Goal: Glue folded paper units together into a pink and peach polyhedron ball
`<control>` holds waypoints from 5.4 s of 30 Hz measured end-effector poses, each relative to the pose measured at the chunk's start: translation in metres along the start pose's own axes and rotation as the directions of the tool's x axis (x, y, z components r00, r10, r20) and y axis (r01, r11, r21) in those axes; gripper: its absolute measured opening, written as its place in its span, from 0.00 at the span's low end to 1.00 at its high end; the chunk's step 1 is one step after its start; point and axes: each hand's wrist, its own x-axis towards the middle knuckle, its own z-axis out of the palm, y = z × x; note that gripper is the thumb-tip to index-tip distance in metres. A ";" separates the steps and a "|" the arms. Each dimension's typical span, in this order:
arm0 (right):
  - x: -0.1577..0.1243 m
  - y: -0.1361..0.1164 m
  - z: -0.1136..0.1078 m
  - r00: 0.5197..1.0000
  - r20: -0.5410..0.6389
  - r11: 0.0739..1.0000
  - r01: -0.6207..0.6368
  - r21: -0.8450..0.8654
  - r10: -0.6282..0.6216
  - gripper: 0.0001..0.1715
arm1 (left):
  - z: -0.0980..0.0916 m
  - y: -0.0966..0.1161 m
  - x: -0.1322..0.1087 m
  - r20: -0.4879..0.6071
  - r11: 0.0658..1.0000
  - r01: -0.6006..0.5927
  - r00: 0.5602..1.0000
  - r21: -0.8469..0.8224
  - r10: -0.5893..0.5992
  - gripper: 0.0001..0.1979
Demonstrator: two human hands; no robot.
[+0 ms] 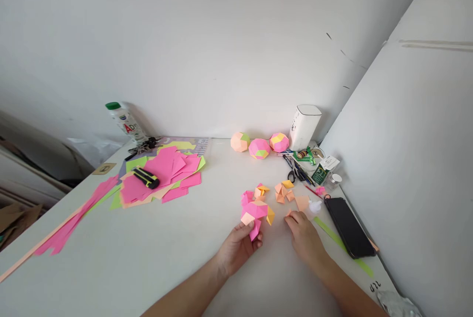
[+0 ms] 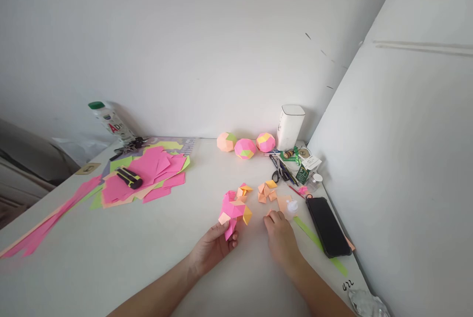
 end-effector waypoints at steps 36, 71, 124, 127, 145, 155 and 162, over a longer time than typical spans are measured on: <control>-0.001 -0.035 -0.019 0.992 -0.010 0.602 -0.067 0.795 0.123 0.05 | 0.012 -0.001 -0.006 0.096 0.991 0.033 0.994 0.133 -0.046 0.10; 0.003 -0.001 -0.051 0.994 0.021 0.706 -0.093 0.702 0.110 0.17 | 0.004 0.000 0.000 0.006 0.999 0.037 0.999 -0.002 -0.037 0.08; -0.003 -0.024 -0.043 0.971 -0.151 0.682 -0.018 0.732 0.188 0.16 | 0.008 0.000 -0.003 0.026 0.998 0.042 0.999 0.054 -0.043 0.07; -0.003 -0.023 -0.044 0.972 -0.153 0.690 -0.015 0.724 0.181 0.16 | 0.007 -0.001 -0.002 0.034 0.997 0.042 0.998 0.058 -0.044 0.08; -0.003 -0.023 -0.045 0.970 -0.165 0.699 -0.008 0.715 0.181 0.16 | 0.007 0.000 -0.002 0.032 0.998 0.038 0.999 0.056 -0.039 0.07; -0.002 -0.025 -0.042 0.962 -0.147 0.652 -0.039 0.758 0.229 0.15 | 0.008 0.000 -0.003 0.066 0.995 0.015 0.998 0.096 -0.021 0.08; -0.002 -0.024 -0.045 0.957 -0.148 0.645 -0.049 0.763 0.249 0.14 | 0.009 0.001 -0.002 0.062 0.995 0.013 0.998 0.100 -0.019 0.08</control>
